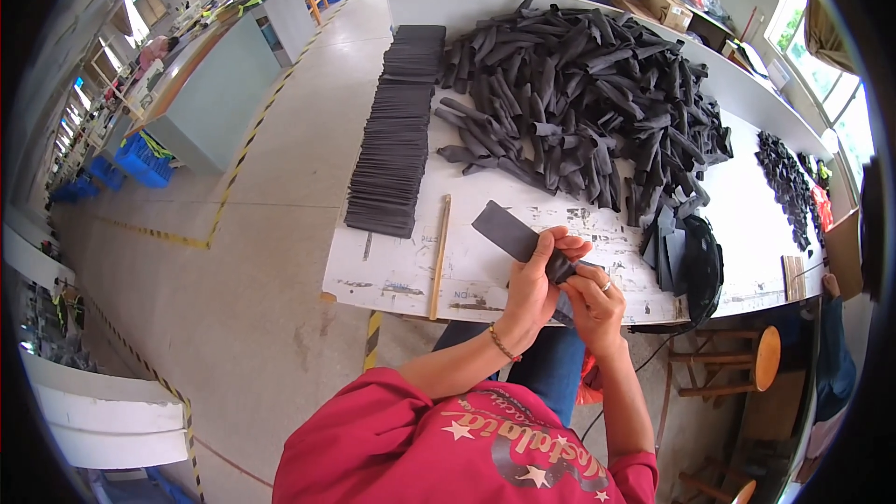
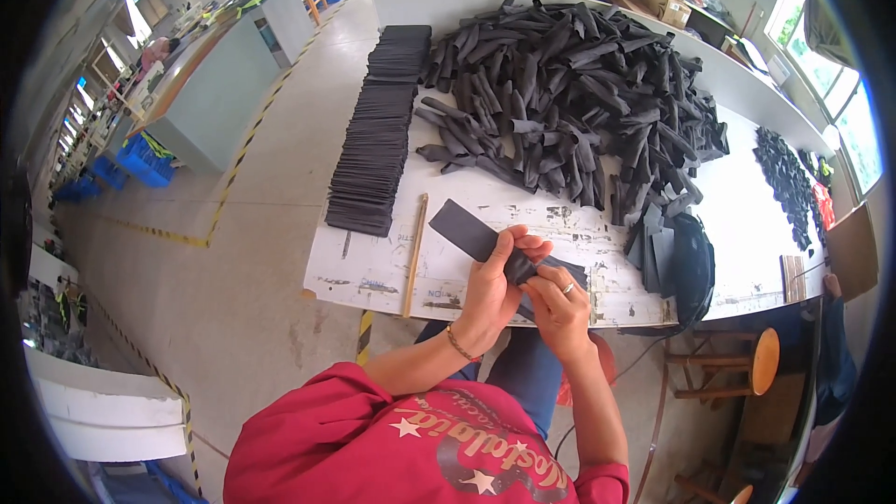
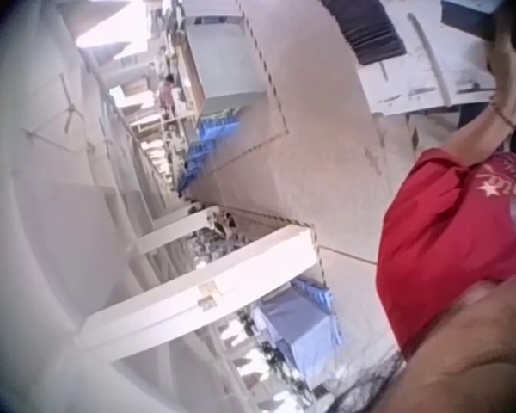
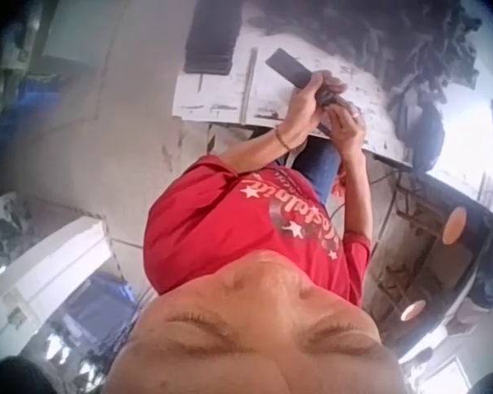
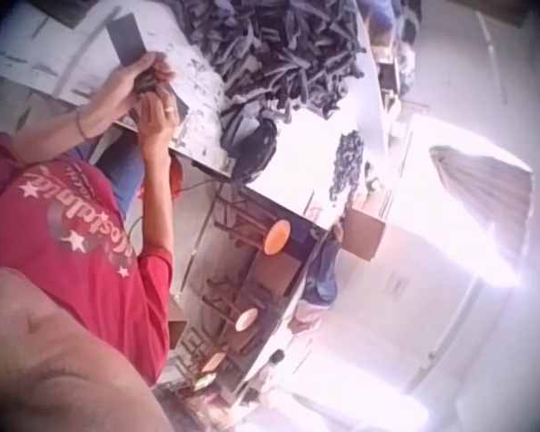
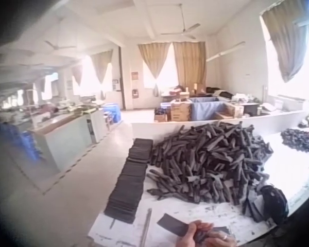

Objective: Sorting and stacking dark gray foam components on a manufacturing workbench.

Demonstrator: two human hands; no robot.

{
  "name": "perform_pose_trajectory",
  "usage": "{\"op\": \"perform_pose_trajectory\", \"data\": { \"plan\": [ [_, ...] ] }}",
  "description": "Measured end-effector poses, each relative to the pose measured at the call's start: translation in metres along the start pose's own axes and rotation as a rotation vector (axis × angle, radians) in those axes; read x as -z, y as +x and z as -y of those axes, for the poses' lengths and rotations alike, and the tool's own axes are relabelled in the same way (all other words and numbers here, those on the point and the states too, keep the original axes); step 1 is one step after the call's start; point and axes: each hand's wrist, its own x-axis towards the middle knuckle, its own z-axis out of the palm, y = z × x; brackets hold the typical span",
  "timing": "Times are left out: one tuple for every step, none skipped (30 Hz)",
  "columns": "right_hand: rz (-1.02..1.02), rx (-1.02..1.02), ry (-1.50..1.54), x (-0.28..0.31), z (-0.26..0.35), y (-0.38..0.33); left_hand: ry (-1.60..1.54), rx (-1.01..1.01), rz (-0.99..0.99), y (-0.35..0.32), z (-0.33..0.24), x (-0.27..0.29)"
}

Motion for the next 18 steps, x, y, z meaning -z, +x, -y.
{"op": "perform_pose_trajectory", "data": {
  "plan": [
    [0.0,0.002,0.003,-0.0003,-0.0001,0.0003,0.001,-0.001,-0.004,-0.0003,0.0,-0.0003],
    [0.001,-0.004,0.005,-0.0003,0.0001,0.0003,0.001,-0.002,-0.007,-0.0004,0.0003,-0.0003],
    [0.003,-0.009,0.006,-0.0003,0.0004,0.0003,0.002,-0.006,-0.008,-0.0003,0.0006,0.0002],
    [0.004,-0.006,0.009,-0.0003,0.001,0.0,0.008,-0.007,-0.007,-0.0002,0.0007,0.0006],
    [0.011,-0.038,0.012,-0.0002,0.0017,-0.0009,0.014,-0.007,-0.006,-0.0002,0.0006,0.0005],
    [0.019,-0.07,0.015,-0.0002,0.002,-0.0013,0.015,-0.01,-0.006,-0.0003,0.0007,0.0003],
    [0.02,-0.068,0.017,-0.0002,0.002,-0.0011,0.023,-0.012,-0.002,-0.0005,0.0009,0.0],
    [0.016,-0.07,0.02,0.0,0.0022,-0.001,0.03,-0.013,0.002,-0.0007,0.0012,-0.0003],
    [0.012,-0.073,0.023,0.0,0.0022,-0.0008,0.03,-0.015,0.001,-0.0007,0.0016,0.0],
    [0.013,-0.072,0.024,0.0,0.0021,-0.0008,0.037,-0.018,0.001,-0.0006,0.0019,0.0001],
    [0.011,-0.064,0.025,-0.0004,0.0018,-0.0007,0.044,-0.023,0.001,-0.0005,0.0021,0.0004],
    [0.009,-0.057,0.026,-0.0009,0.0017,-0.0005,0.044,-0.025,0.001,-0.0005,0.0022,0.0008],
    [0.011,-0.056,0.028,-0.001,0.0021,-0.0001,0.05,-0.028,-0.006,-0.0006,0.0024,0.0013],
    [0.015,-0.057,0.025,-0.0006,0.0029,0.0006,0.055,-0.03,-0.011,-0.0006,0.0024,0.0014],
    [0.02,-0.059,0.022,-0.0005,0.0034,0.001,0.055,-0.031,-0.012,-0.0007,0.0025,0.0016],
    [0.021,-0.059,0.022,-0.0006,0.0031,0.0004,0.055,-0.031,-0.013,-0.0009,0.0026,0.0018],
    [0.023,-0.058,0.016,-0.0006,0.0021,-0.0005,0.055,-0.031,-0.013,-0.0007,0.003,0.0022],
    [0.025,-0.058,0.009,-0.0007,0.0013,-0.0015,0.054,-0.028,-0.013,-0.0003,0.0034,0.0029]
  ]
}}
